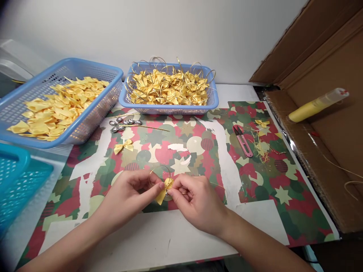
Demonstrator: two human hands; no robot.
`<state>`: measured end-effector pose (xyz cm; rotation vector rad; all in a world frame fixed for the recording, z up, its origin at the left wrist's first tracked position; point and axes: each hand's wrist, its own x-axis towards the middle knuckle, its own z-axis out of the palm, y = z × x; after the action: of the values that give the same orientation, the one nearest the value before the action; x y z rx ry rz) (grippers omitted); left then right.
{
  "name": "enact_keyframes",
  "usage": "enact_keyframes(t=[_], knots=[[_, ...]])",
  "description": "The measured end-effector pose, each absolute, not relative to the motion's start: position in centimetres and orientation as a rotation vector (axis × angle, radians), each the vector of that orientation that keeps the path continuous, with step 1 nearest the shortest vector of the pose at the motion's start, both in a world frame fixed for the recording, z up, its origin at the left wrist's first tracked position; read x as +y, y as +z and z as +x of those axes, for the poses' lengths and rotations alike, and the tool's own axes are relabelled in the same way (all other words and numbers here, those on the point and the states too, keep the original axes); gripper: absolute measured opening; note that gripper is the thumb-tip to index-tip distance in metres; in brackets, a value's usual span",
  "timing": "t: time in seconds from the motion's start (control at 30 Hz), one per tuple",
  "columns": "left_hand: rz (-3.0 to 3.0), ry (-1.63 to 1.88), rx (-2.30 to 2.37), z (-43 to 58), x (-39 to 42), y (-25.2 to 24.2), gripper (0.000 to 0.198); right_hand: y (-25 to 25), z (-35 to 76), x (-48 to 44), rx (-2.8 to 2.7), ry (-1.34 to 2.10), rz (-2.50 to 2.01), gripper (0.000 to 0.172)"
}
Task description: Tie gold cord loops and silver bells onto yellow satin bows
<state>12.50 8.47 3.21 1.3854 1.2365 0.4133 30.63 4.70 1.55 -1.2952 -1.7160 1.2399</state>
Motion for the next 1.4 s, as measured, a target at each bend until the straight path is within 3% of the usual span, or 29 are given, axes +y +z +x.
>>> enact_keyframes(t=[0.3,1.4], knots=[[1.371,0.380,1.210,12.4,8.6,3.4,0.017,1.5,30.6,4.6,-1.815,1.144,-1.291,0.018],[1.204,0.698,1.266,12.8,7.8,2.9,0.024,0.9,29.6,3.8,-1.531,1.058,-1.366,0.018]])
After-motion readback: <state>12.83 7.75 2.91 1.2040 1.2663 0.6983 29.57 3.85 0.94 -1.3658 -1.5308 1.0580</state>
